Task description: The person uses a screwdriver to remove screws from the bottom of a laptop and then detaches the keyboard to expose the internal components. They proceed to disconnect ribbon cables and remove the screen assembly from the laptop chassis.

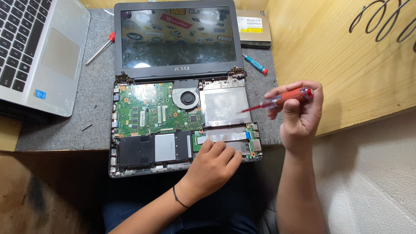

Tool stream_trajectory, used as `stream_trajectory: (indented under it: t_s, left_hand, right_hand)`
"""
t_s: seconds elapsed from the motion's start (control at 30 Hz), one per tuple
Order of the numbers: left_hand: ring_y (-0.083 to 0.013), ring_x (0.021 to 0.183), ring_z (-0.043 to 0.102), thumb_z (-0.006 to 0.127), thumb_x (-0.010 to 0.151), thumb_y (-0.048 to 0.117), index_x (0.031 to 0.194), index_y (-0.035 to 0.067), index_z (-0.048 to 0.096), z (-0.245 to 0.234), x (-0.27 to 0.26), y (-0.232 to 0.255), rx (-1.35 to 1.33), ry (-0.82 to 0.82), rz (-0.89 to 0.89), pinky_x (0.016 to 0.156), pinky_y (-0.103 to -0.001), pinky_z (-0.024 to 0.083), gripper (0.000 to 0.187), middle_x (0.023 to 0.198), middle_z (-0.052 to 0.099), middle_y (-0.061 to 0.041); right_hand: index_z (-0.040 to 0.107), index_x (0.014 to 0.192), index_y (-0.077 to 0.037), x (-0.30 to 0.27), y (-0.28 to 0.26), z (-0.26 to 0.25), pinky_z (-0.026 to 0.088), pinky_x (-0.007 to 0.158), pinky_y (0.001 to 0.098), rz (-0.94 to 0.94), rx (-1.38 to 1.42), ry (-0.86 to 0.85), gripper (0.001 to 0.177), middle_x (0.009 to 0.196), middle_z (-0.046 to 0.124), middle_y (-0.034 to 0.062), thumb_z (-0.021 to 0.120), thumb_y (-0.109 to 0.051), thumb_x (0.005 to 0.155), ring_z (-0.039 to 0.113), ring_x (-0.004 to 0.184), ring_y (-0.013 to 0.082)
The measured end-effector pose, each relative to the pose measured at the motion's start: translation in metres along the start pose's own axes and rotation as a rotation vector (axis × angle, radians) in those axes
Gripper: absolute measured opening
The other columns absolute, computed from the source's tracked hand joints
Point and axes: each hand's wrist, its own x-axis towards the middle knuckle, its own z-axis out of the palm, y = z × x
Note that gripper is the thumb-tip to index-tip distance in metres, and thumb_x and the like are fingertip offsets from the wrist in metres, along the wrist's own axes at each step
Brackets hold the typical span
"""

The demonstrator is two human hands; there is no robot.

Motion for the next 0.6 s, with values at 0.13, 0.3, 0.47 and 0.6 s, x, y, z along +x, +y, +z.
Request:
stream_trajectory:
  t_s: [0.13, 0.3, 0.47, 0.6]
  left_hand:
    - [-0.0242, 0.069, 0.048, 0.056, 0.090, 0.006, 0.087, 0.010, 0.058, 0.004, -0.008, -0.012, 0.040, 0.041, 0.026, 0.062, -0.037, 0.035, 0.006, 0.071, 0.050, -0.004]
    - [-0.0247, 0.079, 0.052, 0.059, 0.088, 0.018, 0.085, 0.013, 0.061, 0.015, -0.026, -0.030, -0.110, -0.019, -0.060, 0.069, -0.035, 0.037, 0.006, 0.072, 0.054, -0.005]
    - [-0.0227, 0.079, 0.053, 0.060, 0.088, 0.018, 0.083, 0.014, 0.061, 0.009, -0.024, -0.030, -0.154, -0.050, -0.108, 0.070, -0.034, 0.037, 0.006, 0.072, 0.055, -0.004]
    - [-0.0221, 0.079, 0.053, 0.063, 0.083, 0.014, 0.083, 0.015, 0.062, 0.009, -0.025, -0.029, -0.153, -0.084, -0.129, 0.070, -0.033, 0.037, 0.001, 0.073, 0.056, -0.004]
  right_hand:
    - [0.034, 0.105, -0.009, -0.006, -0.005, -0.007, 0.041, 0.052, 0.0225, 0.001, -0.192, -0.020, 0.032, 0.084, 0.060, 0.0202, 0.046, -0.039, 0.099, 0.049, 0.054, 0.0176]
    - [0.037, 0.105, -0.004, -0.011, 0.019, -0.004, 0.046, 0.045, 0.0208, -0.065, -0.174, -0.020, 0.048, 0.079, 0.063, 0.0193, 0.049, -0.048, 0.091, 0.054, 0.049, 0.0135]
    - [0.036, 0.106, -0.004, -0.011, 0.017, 0.004, 0.047, 0.045, 0.0204, -0.049, -0.178, -0.031, 0.048, 0.078, 0.062, 0.0187, 0.049, -0.048, 0.091, 0.054, 0.048, 0.0135]
    - [0.036, 0.106, -0.004, -0.010, 0.018, 0.003, 0.048, 0.044, 0.0211, -0.038, -0.199, -0.042, 0.048, 0.079, 0.062, 0.0196, 0.049, -0.047, 0.091, 0.055, 0.048, 0.0145]
